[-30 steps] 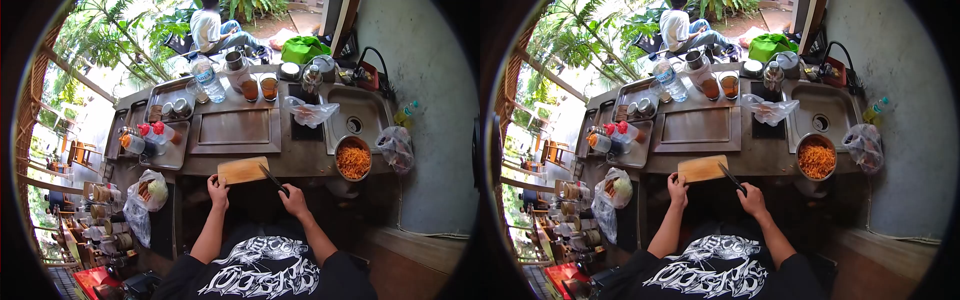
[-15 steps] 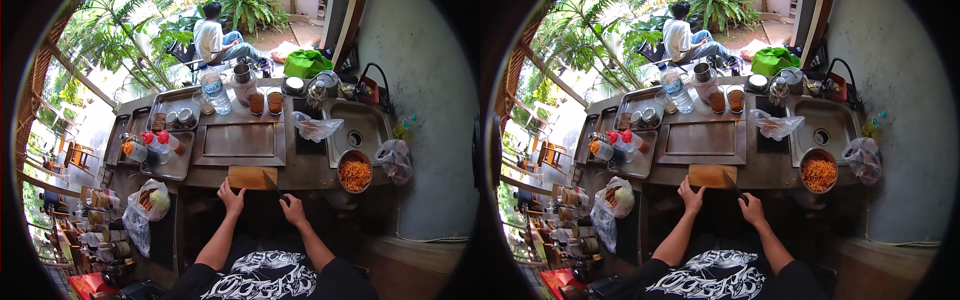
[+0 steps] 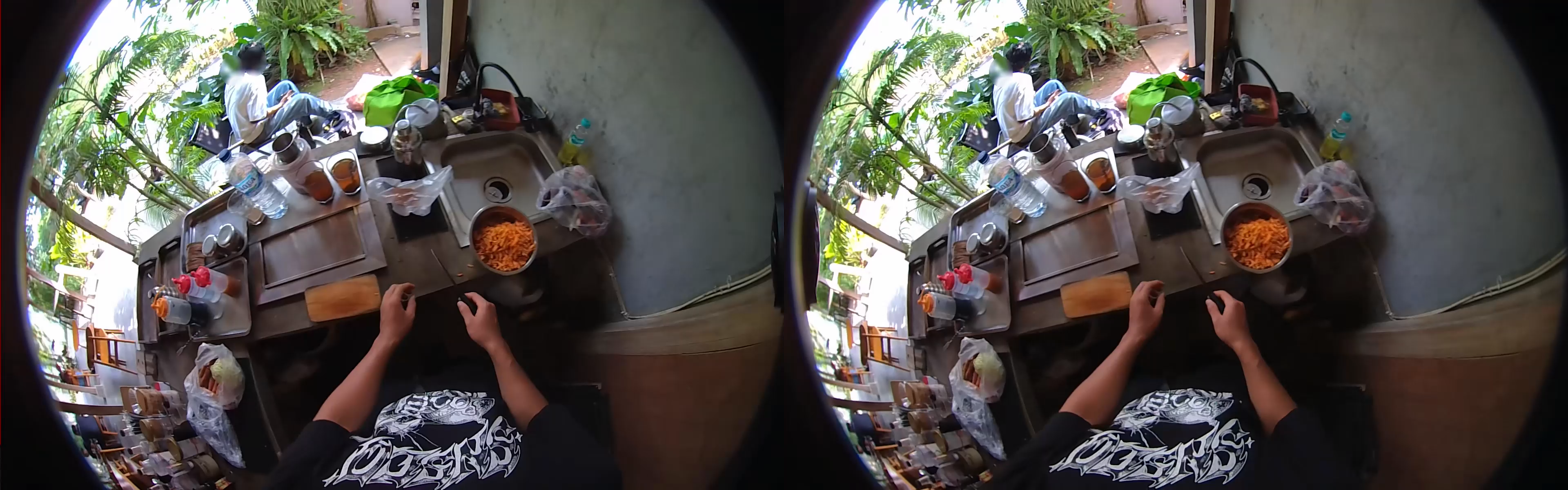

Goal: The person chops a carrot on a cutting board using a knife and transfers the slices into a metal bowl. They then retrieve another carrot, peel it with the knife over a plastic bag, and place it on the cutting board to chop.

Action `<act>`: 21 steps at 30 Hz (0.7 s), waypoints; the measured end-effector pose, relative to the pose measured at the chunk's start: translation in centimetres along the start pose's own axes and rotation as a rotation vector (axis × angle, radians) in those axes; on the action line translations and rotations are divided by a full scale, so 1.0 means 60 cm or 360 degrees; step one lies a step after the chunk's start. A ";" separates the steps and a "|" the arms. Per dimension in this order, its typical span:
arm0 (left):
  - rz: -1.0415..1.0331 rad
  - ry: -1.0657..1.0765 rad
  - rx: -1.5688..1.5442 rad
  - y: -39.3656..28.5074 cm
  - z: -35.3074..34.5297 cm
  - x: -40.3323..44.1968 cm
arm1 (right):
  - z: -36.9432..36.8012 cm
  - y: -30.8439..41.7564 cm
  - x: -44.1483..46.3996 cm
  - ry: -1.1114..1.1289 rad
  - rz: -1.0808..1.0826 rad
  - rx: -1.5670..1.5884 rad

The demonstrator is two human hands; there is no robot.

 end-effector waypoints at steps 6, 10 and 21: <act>-0.0093 0.0279 0.0041 -0.039 -0.132 0.058 | 0.112 -0.032 -0.036 -0.0359 -0.0033 0.0116; -0.0271 0.0202 0.0269 -0.036 -0.171 0.089 | 0.163 -0.053 -0.064 -0.0509 -0.0113 0.0140; -0.0405 0.0451 0.0213 -0.042 -0.202 0.143 | 0.218 -0.096 -0.053 -0.0646 -0.0198 0.0198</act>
Point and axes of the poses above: each hand's wrist, its own x-axis towards the middle knuckle, its own z-axis out of the back of the hand, y = z × x, the point moved 2 cm from there along x, towards the middle knuckle, and after that the axes turned 1 degree about y, right-handed, at the moved point
